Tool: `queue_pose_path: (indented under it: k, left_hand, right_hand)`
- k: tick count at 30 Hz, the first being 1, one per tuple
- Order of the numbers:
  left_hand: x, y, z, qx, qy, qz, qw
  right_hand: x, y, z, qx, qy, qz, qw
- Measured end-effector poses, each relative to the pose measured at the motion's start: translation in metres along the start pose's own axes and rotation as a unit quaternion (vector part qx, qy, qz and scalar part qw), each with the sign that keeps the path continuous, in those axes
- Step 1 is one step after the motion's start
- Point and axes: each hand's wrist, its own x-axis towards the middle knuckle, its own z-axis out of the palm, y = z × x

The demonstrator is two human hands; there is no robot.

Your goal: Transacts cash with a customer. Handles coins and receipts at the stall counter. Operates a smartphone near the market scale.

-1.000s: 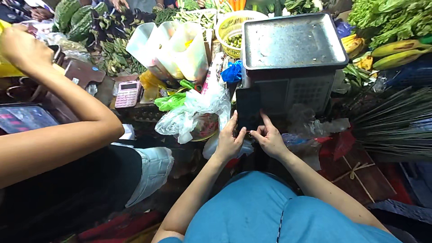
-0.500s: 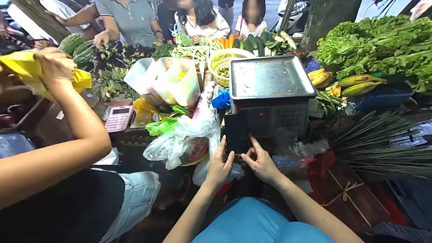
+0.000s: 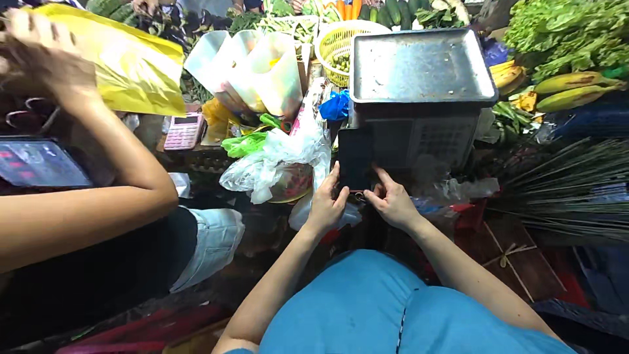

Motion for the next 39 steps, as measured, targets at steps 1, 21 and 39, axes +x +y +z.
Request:
queue_pose_path:
  k: [1,21,39]
  left_hand:
    - [0.0,0.0,0.0,-0.007,0.0,-0.004,1.0]
    - [-0.001,-0.007,0.007,-0.016,0.023,0.002,1.0]
    - [-0.001,-0.015,0.009,-0.028,0.005,0.098,0.995]
  right_hand:
    - [0.0,-0.001,-0.001,-0.015,0.0,-0.002,1.0]
    - [-0.001,0.008,0.007,0.096,0.025,-0.036,0.994]
    - [-0.003,-0.005,0.004,0.206,0.022,-0.014,0.978]
